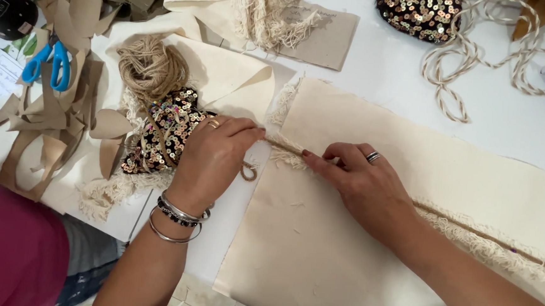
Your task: Measuring and aligning decorative trim on a piece of fabric using a measuring tape
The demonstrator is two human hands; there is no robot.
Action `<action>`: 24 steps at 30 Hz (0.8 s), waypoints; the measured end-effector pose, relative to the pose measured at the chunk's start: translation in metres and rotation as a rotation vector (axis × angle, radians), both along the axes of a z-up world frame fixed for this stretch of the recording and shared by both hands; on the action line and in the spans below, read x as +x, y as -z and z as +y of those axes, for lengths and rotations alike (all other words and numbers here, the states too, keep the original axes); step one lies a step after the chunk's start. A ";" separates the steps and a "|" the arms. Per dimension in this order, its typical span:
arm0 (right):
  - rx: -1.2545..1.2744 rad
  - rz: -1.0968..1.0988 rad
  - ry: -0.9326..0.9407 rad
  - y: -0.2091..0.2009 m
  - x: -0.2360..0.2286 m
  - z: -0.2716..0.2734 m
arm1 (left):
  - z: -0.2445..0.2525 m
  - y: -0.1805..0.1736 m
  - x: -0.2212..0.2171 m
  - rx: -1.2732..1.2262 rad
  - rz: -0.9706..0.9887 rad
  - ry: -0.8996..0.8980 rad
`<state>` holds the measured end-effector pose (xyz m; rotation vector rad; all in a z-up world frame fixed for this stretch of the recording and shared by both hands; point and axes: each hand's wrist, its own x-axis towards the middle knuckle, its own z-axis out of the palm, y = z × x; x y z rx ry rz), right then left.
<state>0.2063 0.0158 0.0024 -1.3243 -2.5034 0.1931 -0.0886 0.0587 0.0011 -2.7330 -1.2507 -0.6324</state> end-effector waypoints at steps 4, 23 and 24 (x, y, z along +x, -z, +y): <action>-0.030 0.035 0.020 0.003 0.000 0.001 | -0.006 -0.038 0.016 -0.136 -0.080 0.062; -0.071 0.070 0.006 0.004 0.001 0.001 | 0.007 0.003 0.011 -0.059 0.077 0.054; -0.071 0.050 0.000 0.004 0.001 0.001 | 0.006 0.002 0.010 -0.079 0.057 0.061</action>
